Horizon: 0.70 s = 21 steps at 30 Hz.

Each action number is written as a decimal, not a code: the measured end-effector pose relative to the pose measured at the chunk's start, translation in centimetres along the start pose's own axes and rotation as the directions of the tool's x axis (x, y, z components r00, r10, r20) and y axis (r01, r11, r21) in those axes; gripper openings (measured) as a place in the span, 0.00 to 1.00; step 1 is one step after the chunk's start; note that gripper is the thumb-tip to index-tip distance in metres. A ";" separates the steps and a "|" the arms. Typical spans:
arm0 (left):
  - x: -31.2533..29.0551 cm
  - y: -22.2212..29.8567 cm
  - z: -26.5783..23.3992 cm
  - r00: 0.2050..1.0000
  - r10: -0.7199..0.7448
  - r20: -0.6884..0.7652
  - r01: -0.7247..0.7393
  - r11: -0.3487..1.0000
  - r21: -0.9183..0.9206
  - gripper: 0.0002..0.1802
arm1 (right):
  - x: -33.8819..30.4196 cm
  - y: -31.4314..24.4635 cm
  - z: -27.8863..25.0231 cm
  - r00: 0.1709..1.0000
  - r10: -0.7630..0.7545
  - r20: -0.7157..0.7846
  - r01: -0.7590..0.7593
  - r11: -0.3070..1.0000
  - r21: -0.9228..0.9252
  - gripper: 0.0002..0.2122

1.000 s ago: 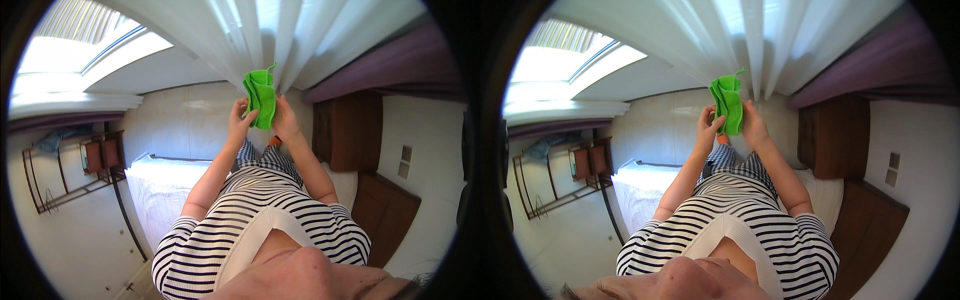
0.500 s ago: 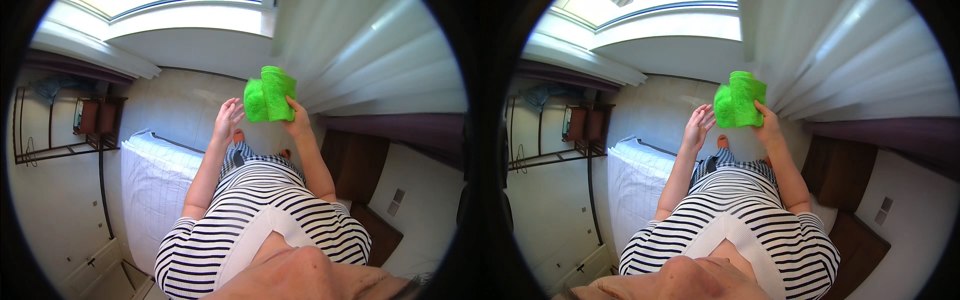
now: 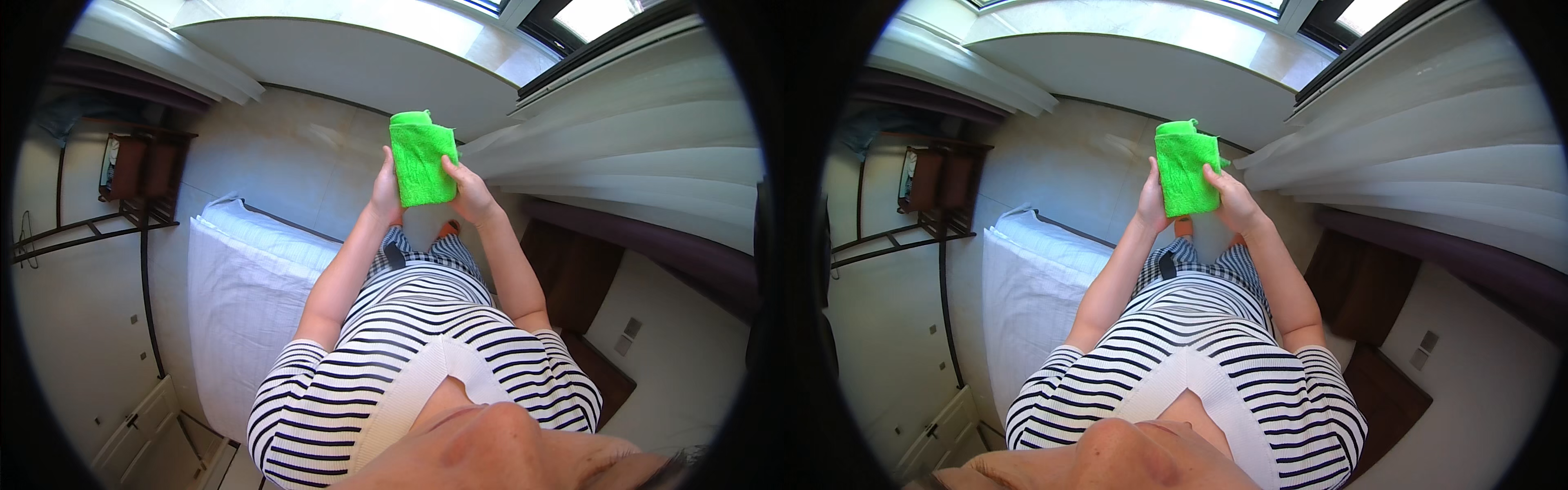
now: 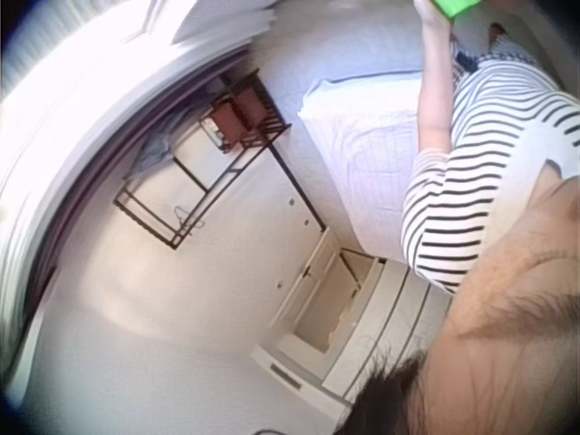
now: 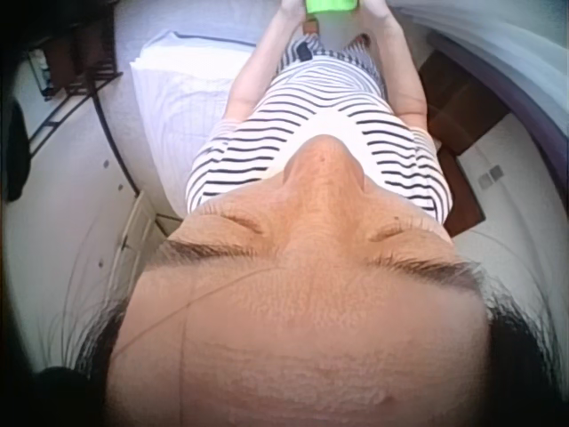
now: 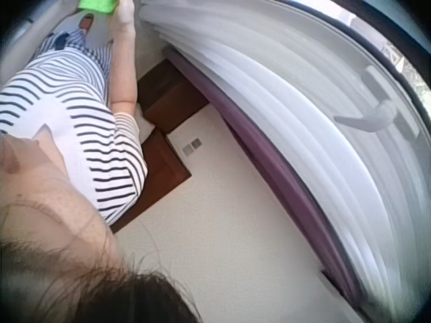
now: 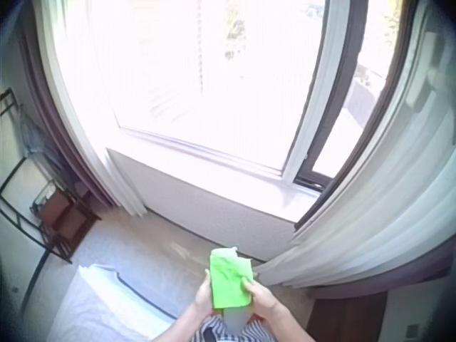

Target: The person wipes a wooden bedside table, a window sill, and a wooden clothes rack using a green cloth. The person moves a hanger and a laundry basket to reach the rack surfaces.

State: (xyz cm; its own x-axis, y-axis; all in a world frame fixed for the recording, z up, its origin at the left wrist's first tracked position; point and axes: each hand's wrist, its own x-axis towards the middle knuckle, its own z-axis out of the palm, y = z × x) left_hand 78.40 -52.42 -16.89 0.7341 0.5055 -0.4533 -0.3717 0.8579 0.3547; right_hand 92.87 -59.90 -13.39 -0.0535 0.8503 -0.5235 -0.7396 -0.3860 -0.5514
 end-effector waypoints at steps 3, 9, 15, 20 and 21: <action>1.3 -0.5 -0.2 0.995 0.014 0.103 -0.002 0.994 -0.112 0.38 | -0.1 -0.9 0.1 0.992 -0.127 0.007 0.120 0.920 -0.372 0.21; 2.1 -0.9 -1.8 0.989 0.058 0.136 -0.034 0.985 -0.172 0.40 | 0.8 -3.1 -0.1 0.920 -0.386 -0.073 0.301 0.813 -0.498 0.18; 0.9 1.0 -2.8 0.985 0.144 -0.091 -0.143 0.990 0.014 0.27 | 2.0 -7.1 -3.1 0.952 -0.240 -0.189 0.236 0.971 -0.046 0.17; -0.6 1.8 -2.1 0.977 0.212 -0.011 -0.212 0.973 -0.090 0.20 | 5.4 -5.1 -6.1 0.845 -0.444 -0.298 0.259 0.828 -0.498 0.20; -0.7 2.0 -1.8 0.976 0.219 -0.002 -0.218 0.971 -0.099 0.20 | 5.9 -4.3 -6.0 0.783 -0.523 -0.337 0.171 0.702 -0.691 0.21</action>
State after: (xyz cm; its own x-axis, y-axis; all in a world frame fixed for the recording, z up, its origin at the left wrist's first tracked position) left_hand 76.08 -50.93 -17.36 0.6341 0.6810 -0.3661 -0.5771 0.7320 0.3622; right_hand 99.74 -55.42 -17.99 0.5712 0.7469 -0.3404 -0.0644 -0.3726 -0.9257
